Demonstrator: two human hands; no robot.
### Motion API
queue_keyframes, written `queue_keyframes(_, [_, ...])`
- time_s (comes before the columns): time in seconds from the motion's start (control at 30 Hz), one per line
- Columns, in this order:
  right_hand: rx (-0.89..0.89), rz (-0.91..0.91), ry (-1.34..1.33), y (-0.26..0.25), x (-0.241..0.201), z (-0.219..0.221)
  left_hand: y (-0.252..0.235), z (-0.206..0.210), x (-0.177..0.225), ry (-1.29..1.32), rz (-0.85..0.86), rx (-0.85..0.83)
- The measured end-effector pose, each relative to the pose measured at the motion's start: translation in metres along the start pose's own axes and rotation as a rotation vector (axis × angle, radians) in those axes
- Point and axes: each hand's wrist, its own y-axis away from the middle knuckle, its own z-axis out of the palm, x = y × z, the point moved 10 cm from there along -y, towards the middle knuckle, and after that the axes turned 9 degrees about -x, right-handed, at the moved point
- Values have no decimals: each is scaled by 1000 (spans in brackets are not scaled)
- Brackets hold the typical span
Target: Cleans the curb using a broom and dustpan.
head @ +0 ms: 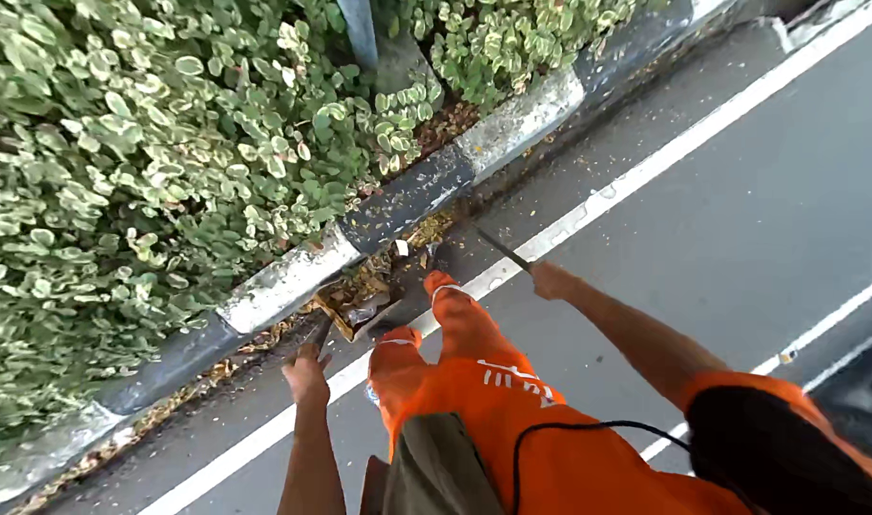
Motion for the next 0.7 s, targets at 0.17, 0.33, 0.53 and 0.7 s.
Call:
queue_keyframes(0.17, [190, -142, 86, 109, 74, -25, -21, -28, -18, 79, 79, -65])
queue_keyframes(0.33, [288, 149, 15, 123, 35, -6, -26, -76, -34, 91, 82, -95])
queue_keyframes(0.53, [113, 66, 52, 0, -127, 99, -24, -130, -49, 96, 96, -74])
queue_keyframes(0.7, [152, -129, 106, 80, -123, 130, -49, -201, -61, 178, 154, -12])
